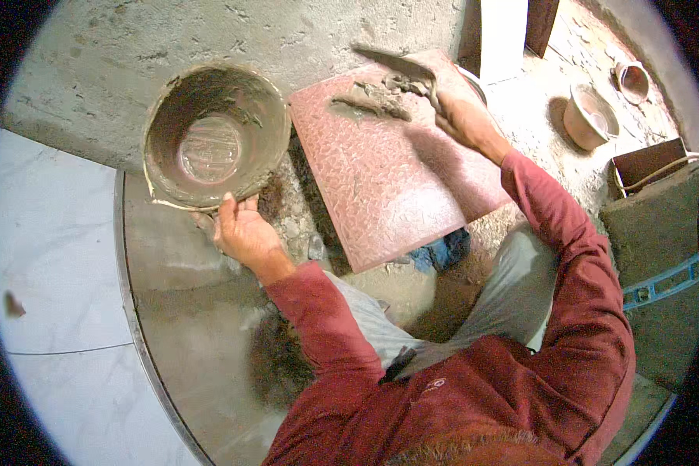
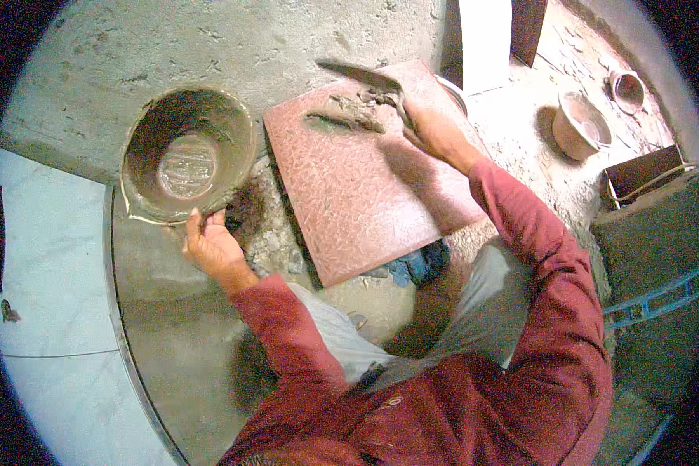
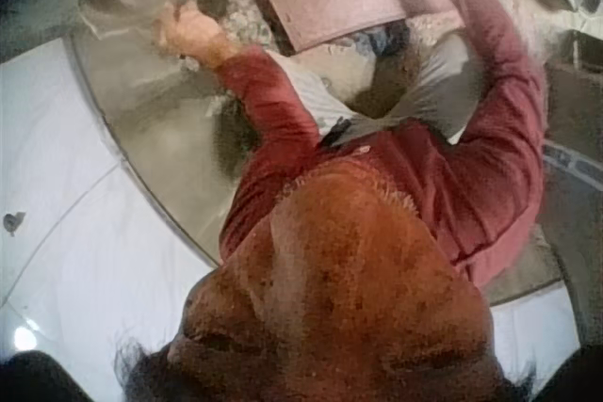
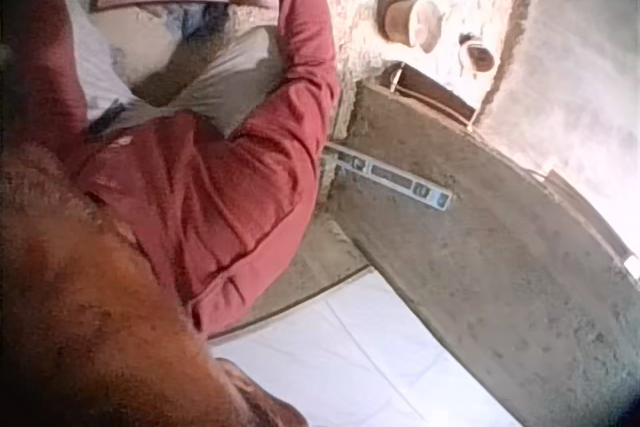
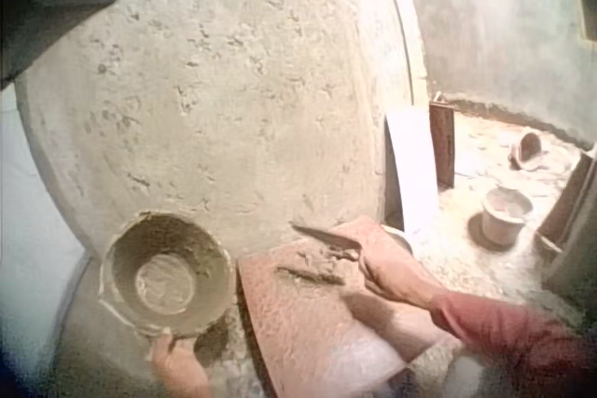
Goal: The person applies mortar to the back of a tile using a trowel, then uses a cloth to wipe the surface of a previously laid tile before returning to apply more mortar.
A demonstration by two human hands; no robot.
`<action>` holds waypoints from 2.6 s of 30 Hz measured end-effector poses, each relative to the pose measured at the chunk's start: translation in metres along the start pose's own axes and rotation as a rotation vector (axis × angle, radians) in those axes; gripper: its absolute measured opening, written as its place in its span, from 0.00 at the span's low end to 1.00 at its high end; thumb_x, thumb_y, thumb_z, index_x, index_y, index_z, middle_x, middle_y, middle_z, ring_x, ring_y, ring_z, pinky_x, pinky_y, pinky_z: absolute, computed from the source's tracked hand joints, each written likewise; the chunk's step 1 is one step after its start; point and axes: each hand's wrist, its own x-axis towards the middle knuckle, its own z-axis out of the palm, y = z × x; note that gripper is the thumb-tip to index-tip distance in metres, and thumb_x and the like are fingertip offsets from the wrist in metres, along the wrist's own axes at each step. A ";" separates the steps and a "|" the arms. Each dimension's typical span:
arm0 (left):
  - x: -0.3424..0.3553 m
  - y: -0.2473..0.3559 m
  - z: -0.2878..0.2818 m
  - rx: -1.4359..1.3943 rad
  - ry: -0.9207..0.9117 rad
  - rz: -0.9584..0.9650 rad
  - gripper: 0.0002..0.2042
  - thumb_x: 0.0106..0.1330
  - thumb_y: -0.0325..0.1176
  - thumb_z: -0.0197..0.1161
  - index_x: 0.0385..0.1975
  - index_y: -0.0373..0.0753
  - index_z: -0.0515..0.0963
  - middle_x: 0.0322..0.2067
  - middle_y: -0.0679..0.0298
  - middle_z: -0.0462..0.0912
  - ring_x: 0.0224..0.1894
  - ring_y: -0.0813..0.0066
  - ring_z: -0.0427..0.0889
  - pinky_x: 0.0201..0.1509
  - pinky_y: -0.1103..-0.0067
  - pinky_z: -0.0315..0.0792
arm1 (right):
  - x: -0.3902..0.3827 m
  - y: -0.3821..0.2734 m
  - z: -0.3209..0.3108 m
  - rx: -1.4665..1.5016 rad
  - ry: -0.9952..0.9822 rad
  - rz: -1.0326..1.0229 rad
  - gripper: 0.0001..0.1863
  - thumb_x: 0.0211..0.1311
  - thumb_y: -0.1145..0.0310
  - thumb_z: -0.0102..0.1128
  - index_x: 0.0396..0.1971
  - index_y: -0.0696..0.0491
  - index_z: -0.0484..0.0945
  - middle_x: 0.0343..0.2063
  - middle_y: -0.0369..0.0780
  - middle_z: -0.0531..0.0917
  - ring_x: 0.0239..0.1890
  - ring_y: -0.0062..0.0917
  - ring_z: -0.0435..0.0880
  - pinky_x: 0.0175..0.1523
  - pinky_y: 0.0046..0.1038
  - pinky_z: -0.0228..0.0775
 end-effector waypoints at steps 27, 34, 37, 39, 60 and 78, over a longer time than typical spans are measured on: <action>-0.020 -0.020 0.024 -0.122 -0.143 -0.235 0.23 0.61 0.25 0.60 0.59 0.31 0.69 0.58 0.52 0.75 0.59 0.54 0.75 0.62 0.55 0.71 | -0.046 -0.014 -0.050 0.688 0.042 0.248 0.13 0.64 0.62 0.61 0.37 0.54 0.70 0.20 0.35 0.71 0.19 0.20 0.71 0.24 0.26 0.65; -0.027 -0.024 0.035 -0.171 -0.147 -0.215 0.25 0.62 0.22 0.59 0.60 0.31 0.66 0.53 0.52 0.77 0.54 0.55 0.78 0.57 0.55 0.74 | -0.046 0.010 -0.023 0.029 0.041 0.036 0.14 0.61 0.63 0.60 0.38 0.57 0.72 0.33 0.54 0.79 0.38 0.49 0.79 0.48 0.42 0.71; -0.025 -0.020 0.030 -0.123 -0.192 -0.236 0.28 0.62 0.26 0.61 0.64 0.36 0.64 0.61 0.56 0.72 0.63 0.55 0.71 0.68 0.53 0.63 | -0.041 0.013 -0.027 -0.163 -0.272 0.135 0.12 0.61 0.65 0.59 0.39 0.56 0.71 0.34 0.56 0.79 0.41 0.53 0.79 0.46 0.45 0.70; -0.023 -0.018 0.030 -0.160 -0.220 -0.270 0.28 0.62 0.26 0.61 0.64 0.37 0.65 0.61 0.56 0.72 0.62 0.56 0.71 0.67 0.54 0.65 | -0.022 0.006 -0.039 0.075 0.061 0.091 0.12 0.62 0.64 0.60 0.36 0.53 0.68 0.27 0.44 0.75 0.31 0.36 0.76 0.37 0.38 0.69; -0.065 -0.065 0.072 0.200 -0.370 -0.144 0.33 0.54 0.16 0.65 0.64 0.37 0.68 0.47 0.64 0.79 0.39 0.78 0.80 0.33 0.83 0.76 | 0.001 -0.060 -0.091 -0.319 0.114 -0.222 0.14 0.66 0.59 0.55 0.39 0.56 0.74 0.31 0.51 0.82 0.36 0.46 0.84 0.39 0.46 0.76; -0.058 -0.064 0.062 0.190 -0.405 -0.255 0.36 0.56 0.15 0.64 0.68 0.41 0.64 0.52 0.62 0.79 0.44 0.77 0.82 0.37 0.84 0.79 | 0.023 -0.097 -0.110 0.554 -0.593 0.116 0.16 0.73 0.55 0.53 0.42 0.54 0.75 0.20 0.37 0.78 0.17 0.22 0.79 0.21 0.29 0.74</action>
